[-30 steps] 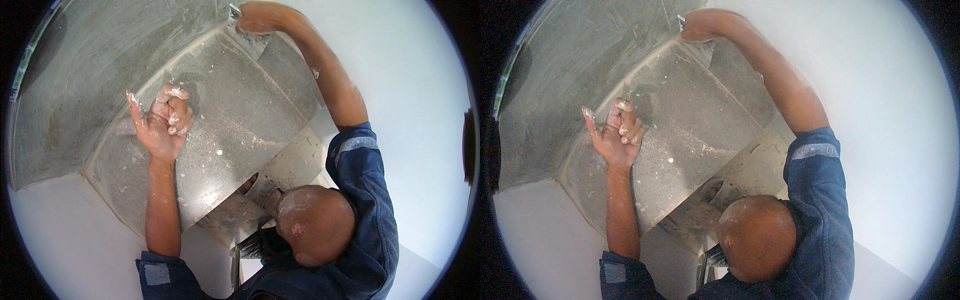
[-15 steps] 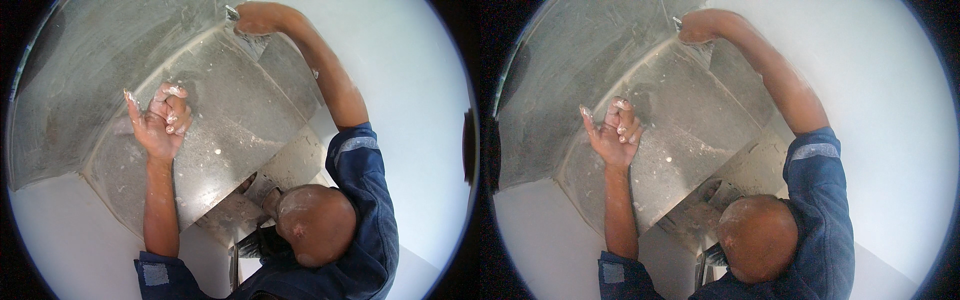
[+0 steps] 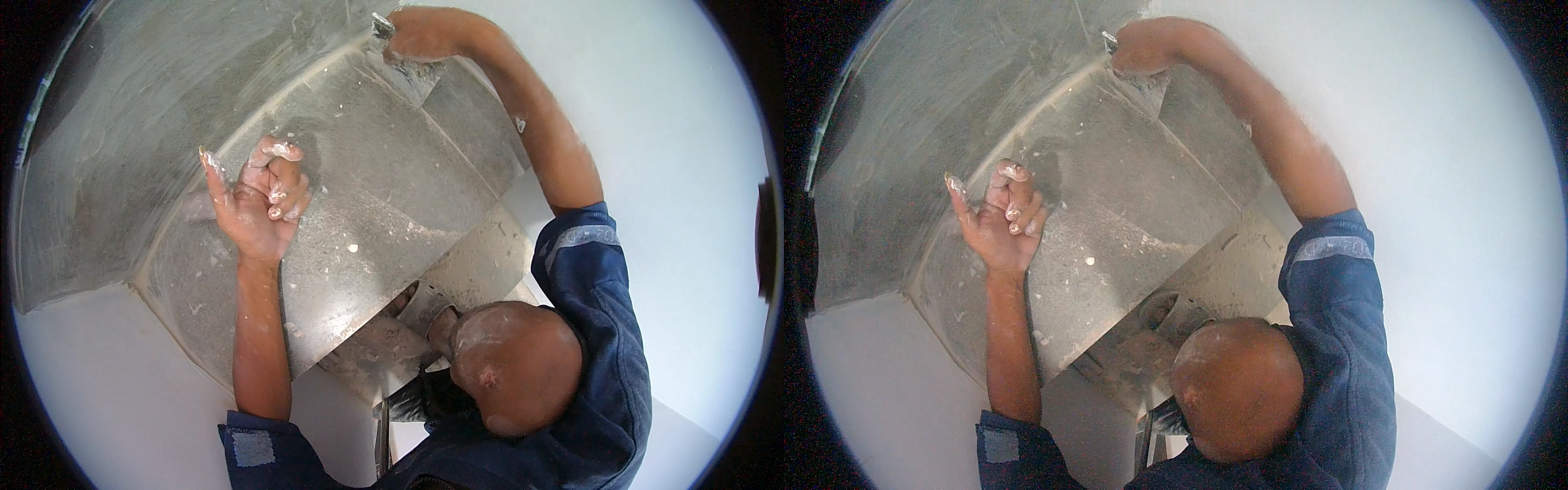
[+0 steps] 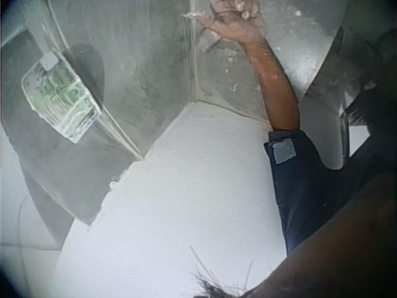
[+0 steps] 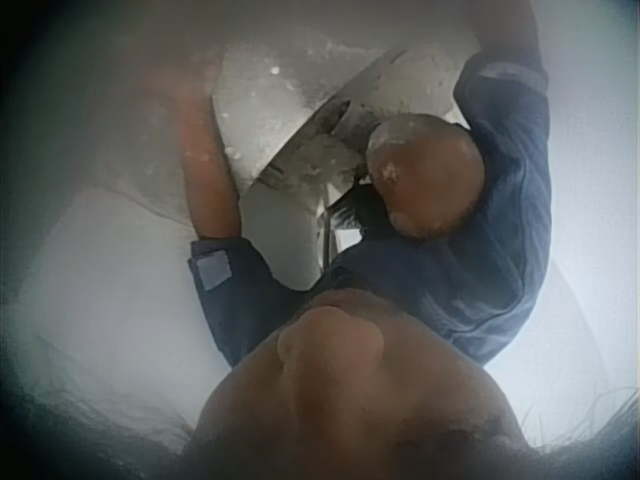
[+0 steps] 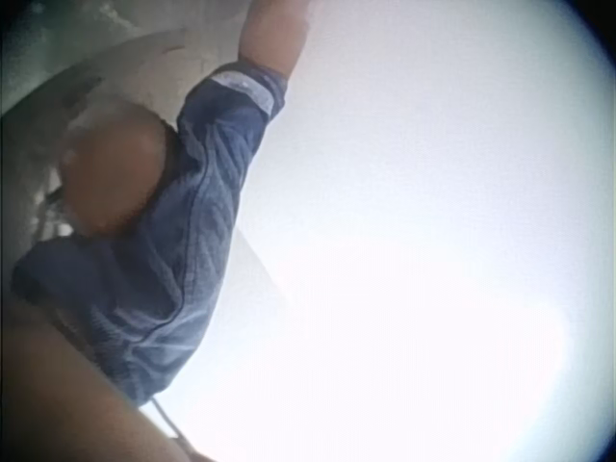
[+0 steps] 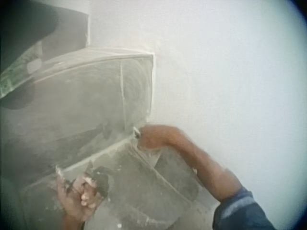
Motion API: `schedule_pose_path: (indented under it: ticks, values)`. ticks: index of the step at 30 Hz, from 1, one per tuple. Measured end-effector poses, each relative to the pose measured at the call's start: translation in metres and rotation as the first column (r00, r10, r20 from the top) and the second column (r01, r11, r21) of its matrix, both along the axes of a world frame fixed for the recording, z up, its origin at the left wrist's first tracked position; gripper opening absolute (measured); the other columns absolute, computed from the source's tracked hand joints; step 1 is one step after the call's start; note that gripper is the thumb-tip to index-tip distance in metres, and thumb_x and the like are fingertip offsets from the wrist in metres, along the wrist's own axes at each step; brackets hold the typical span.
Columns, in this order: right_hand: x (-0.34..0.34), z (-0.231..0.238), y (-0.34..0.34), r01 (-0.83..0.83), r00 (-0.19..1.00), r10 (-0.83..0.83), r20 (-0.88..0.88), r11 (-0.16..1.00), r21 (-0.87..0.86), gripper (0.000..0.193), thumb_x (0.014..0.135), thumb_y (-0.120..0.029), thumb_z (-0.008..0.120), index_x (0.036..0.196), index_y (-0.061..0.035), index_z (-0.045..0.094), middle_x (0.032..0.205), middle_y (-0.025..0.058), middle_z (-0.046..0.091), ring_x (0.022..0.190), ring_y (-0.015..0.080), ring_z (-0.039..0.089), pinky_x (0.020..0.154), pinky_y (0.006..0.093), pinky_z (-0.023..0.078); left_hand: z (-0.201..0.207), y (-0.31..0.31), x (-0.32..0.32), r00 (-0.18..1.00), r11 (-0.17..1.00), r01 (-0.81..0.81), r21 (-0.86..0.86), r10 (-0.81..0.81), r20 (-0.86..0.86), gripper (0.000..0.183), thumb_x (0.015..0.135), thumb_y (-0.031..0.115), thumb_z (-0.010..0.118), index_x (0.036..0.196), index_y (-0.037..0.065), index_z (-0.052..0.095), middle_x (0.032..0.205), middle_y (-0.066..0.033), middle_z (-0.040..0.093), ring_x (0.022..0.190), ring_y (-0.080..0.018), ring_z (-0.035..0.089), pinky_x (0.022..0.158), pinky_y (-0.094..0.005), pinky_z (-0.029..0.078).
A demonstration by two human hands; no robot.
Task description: The person applies a white plaster-like substance to a concrete wall using a trowel. They spread the material across the surface, smoothing it out with consistent strokes. The person occasionally uses a small cup to add more material to the trowel.
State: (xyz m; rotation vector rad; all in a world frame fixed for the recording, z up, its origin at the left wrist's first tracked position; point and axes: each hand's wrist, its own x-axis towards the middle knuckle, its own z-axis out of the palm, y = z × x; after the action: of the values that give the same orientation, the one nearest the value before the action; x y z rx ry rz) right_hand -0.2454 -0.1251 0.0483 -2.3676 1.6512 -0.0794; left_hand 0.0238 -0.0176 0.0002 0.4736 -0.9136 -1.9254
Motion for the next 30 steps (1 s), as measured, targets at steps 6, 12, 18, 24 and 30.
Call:
schedule_pose_path:
  ticks: [6, 12, 18, 24, 30]
  values:
    - [0.011, 0.0, -0.001, -0.04, 0.999, 0.042, -0.036, 0.998, 0.04, 0.039, 0.072, -0.025, 0.049, 0.087, 0.0086, 0.061, 0.082, 0.0241, 0.062, 0.07, 0.0321, 0.061, 0.067, 0.0414, 0.045, 0.0, 0.0, 0.001, 1.0, 1.0, 0.001, -0.004, -0.001, 0.0, 0.071, 0.082, 0.068, 0.026, 0.094, 0.005, 0.056, 0.059, 0.0034, 0.038, 0.041, -0.0058, 0.023, 0.038, -0.0208, 0.019]
    - [0.011, 0.008, 0.014, 0.084, 0.995, -0.082, -0.053, 0.996, 0.042, 0.037, 0.071, -0.022, 0.048, 0.085, 0.0094, 0.061, 0.082, 0.0243, 0.062, 0.07, 0.0338, 0.061, 0.067, 0.0427, 0.046, 0.0, 0.001, 0.0, 1.0, 1.0, -0.005, 0.002, 0.005, 0.013, 0.07, 0.083, 0.068, 0.026, 0.095, 0.006, 0.057, 0.063, 0.0024, 0.046, 0.041, -0.0057, 0.023, 0.038, -0.0207, 0.019]
    - [0.014, 0.011, 0.029, 0.041, 0.999, -0.04, -0.019, 0.999, 0.032, 0.035, 0.072, -0.022, 0.048, 0.085, 0.0083, 0.061, 0.083, 0.0251, 0.061, 0.072, 0.0348, 0.061, 0.068, 0.0435, 0.046, 0.0, 0.0, 0.001, 1.0, 1.0, 0.003, -0.003, -0.003, 0.0, 0.07, 0.083, 0.068, 0.026, 0.094, 0.006, 0.057, 0.063, 0.0025, 0.046, 0.041, -0.0056, 0.023, 0.038, -0.0205, 0.018]
    - [0.007, 0.009, 0.036, 0.081, 0.995, -0.079, -0.053, 0.996, 0.026, 0.035, 0.072, -0.02, 0.047, 0.087, 0.0086, 0.06, 0.085, 0.025, 0.061, 0.075, 0.0352, 0.061, 0.071, 0.0432, 0.046, 0.0, -0.001, -0.001, 1.0, 1.0, 0.004, -0.017, -0.004, 0.02, 0.071, 0.083, 0.068, 0.025, 0.093, 0.005, 0.056, 0.059, 0.0036, 0.039, 0.041, -0.0054, 0.022, 0.037, -0.0204, 0.018]
    - [0.014, 0.016, 0.056, 0.125, 0.992, -0.124, -0.026, 0.992, 0.034, 0.034, 0.071, -0.017, 0.047, 0.089, 0.0076, 0.061, 0.087, 0.0238, 0.062, 0.076, 0.0338, 0.062, 0.071, 0.043, 0.046, -0.001, 0.0, 0.004, 1.0, 1.0, 0.005, 0.001, -0.005, 0.002, 0.07, 0.083, 0.068, 0.025, 0.095, 0.005, 0.055, 0.057, 0.0035, 0.037, 0.041, -0.0055, 0.023, 0.038, -0.0205, 0.018]
